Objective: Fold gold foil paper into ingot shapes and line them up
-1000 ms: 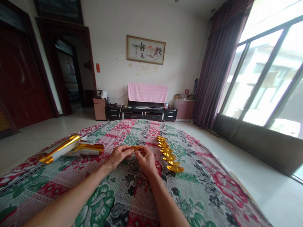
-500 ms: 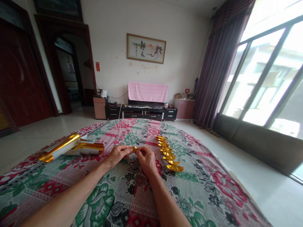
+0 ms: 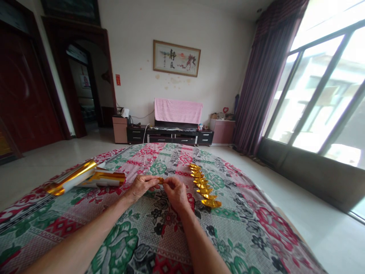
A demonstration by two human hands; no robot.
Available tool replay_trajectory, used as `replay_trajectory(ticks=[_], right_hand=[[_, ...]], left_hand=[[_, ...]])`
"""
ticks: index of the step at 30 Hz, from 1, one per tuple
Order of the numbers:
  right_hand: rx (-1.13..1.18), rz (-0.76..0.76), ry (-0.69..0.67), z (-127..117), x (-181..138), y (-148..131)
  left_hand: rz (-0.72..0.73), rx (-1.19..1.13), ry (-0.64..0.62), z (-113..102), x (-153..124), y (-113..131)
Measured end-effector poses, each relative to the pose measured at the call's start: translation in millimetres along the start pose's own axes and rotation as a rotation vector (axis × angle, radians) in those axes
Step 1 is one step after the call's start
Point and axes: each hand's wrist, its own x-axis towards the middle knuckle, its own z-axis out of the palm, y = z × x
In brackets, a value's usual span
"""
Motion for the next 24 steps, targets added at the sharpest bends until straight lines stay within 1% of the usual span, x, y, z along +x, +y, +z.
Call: replay_trajectory(ticks=[6, 12, 18, 24], right_hand=[[-0.044, 0.011, -0.013, 0, 1, 0], [-0.144, 0.008, -0.015, -2, -2, -11], [-0.079, 0.061, -0.059, -4, -1, -10], [-0.025, 0.097, -0.056, -4, 1, -3]], left_hand=[[0.012, 0.0, -0.021, 0, 0, -2], [-0.014, -0.027, -0.036, -1, 0, -3], [-0.074, -0.063, -0.072, -3, 0, -4], [-0.111, -0.089, -0.075, -4, -2, 0]])
